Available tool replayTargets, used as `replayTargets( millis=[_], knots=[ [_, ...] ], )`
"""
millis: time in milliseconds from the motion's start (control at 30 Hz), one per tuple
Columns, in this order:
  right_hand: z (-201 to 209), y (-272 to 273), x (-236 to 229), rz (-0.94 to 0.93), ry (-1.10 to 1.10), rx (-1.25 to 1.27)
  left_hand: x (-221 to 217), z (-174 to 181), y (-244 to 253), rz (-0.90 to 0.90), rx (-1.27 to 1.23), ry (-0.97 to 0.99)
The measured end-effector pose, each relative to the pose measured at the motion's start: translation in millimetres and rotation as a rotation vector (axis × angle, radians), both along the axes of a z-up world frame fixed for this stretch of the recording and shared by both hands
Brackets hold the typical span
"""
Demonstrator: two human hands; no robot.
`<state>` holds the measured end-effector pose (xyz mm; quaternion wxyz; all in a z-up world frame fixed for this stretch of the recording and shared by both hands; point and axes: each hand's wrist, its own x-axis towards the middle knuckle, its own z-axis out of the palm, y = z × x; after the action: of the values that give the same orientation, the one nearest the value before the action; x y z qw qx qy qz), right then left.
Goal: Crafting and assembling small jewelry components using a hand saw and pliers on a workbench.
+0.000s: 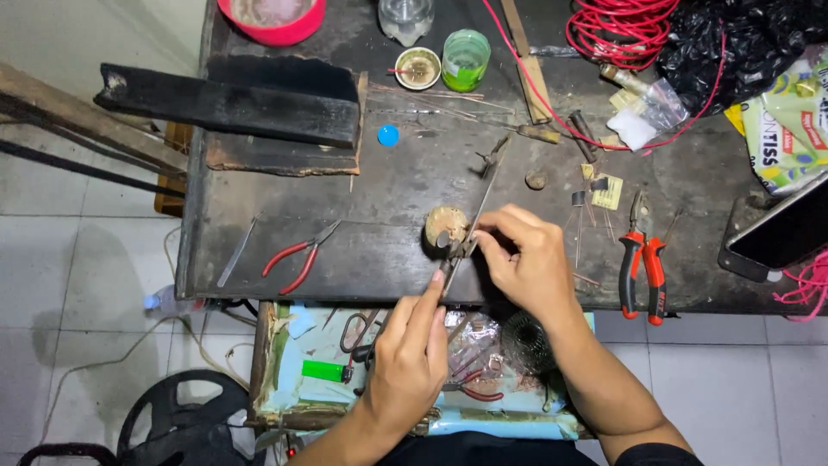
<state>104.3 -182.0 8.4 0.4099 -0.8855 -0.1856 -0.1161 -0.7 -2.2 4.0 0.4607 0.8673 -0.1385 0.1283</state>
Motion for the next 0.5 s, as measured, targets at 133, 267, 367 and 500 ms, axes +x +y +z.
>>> replayTargets(
  millis=[133, 267, 367, 500],
  knots=[
    [8.4, 2.0, 0.4, 0.013, -0.004, 0.012, 1.5, 0.4, -2.5, 0.003, 0.0, -0.004],
    [8.5, 1.9, -0.7, 0.007, 0.016, 0.018, 1.4, -5.3, -4.6, 0.028, 0.012, -0.037],
    [11.6, 3.0, 0.4, 0.018, 0.007, 0.013, -0.4, -4.2, -0.7, 0.027, 0.013, -0.024],
    [7.1, 1.7, -0.8, 0.012, 0.011, 0.009, -1.0, -6.2, -7.1, 0.023, -0.007, -0.049]
  ],
)
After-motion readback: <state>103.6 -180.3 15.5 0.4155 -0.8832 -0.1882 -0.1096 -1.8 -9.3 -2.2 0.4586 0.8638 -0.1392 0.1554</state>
